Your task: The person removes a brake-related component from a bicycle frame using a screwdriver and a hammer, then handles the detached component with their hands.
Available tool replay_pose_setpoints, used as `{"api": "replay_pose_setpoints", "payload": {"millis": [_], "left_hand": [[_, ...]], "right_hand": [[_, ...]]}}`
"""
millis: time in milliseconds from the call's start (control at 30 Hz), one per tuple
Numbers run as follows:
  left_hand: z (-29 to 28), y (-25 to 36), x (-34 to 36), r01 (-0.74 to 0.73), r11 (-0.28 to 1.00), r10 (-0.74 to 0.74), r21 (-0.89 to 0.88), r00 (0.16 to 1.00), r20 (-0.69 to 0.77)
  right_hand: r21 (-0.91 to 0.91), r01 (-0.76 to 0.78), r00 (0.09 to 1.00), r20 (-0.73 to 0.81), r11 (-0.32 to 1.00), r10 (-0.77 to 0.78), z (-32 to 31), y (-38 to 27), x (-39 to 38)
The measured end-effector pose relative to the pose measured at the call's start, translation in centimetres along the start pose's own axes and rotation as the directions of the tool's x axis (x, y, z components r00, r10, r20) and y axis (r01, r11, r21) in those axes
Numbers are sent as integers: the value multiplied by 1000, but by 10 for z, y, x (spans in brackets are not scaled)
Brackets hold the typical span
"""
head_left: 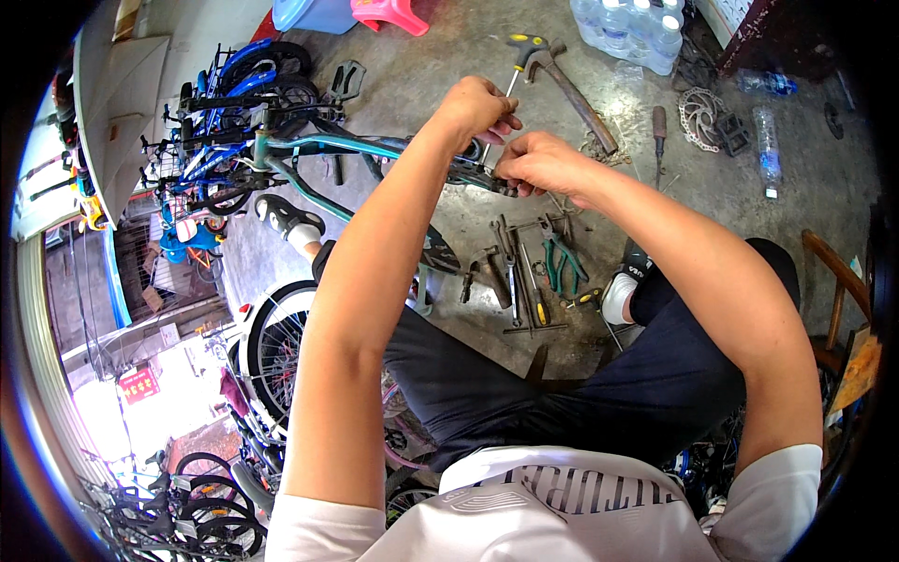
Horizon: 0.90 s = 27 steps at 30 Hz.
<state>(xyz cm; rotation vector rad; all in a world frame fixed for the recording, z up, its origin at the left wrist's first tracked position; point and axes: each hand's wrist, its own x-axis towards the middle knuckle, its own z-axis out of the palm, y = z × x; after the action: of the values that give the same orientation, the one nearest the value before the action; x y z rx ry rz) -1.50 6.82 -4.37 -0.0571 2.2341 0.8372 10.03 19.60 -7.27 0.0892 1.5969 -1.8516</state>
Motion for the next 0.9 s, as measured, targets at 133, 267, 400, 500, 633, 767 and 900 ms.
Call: {"api": "replay_pose_setpoints", "payload": {"millis": [133, 267, 400, 500, 633, 767, 900], "left_hand": [[-4, 7, -6, 16, 995, -16, 97, 1000, 0], [-2, -2, -3, 20, 997, -24, -76, 998, -51], [-4, -6, 2, 52, 991, -52, -121, 999, 5], [-5, -5, 3, 65, 995, -64, -74, 998, 16], [0, -2, -4, 31, 999, -30, 37, 999, -10], [-2, -10, 4, 7, 982, -10, -188, 1000, -16], [-1, -11, 6, 26, 990, -29, -136, 999, -18]], "right_hand": [[-17, -8, 1000, -14, 1000, 8, -2, 2, 0], [-25, -1, 1000, -8, 1000, 1, -1, 0, 0], [-35, 9, 1000, -1, 999, -9, 0, 2, 3], [23, 23, 999, -33, 999, -23, 1, 1, 2], [11, 29, 999, -32, 1000, -29, -1, 3, 4], [10, 33, 999, -25, 999, -32, -1, 3, 5], [13, 23, 1000, -22, 1000, -23, 0, 1, 3]]}}
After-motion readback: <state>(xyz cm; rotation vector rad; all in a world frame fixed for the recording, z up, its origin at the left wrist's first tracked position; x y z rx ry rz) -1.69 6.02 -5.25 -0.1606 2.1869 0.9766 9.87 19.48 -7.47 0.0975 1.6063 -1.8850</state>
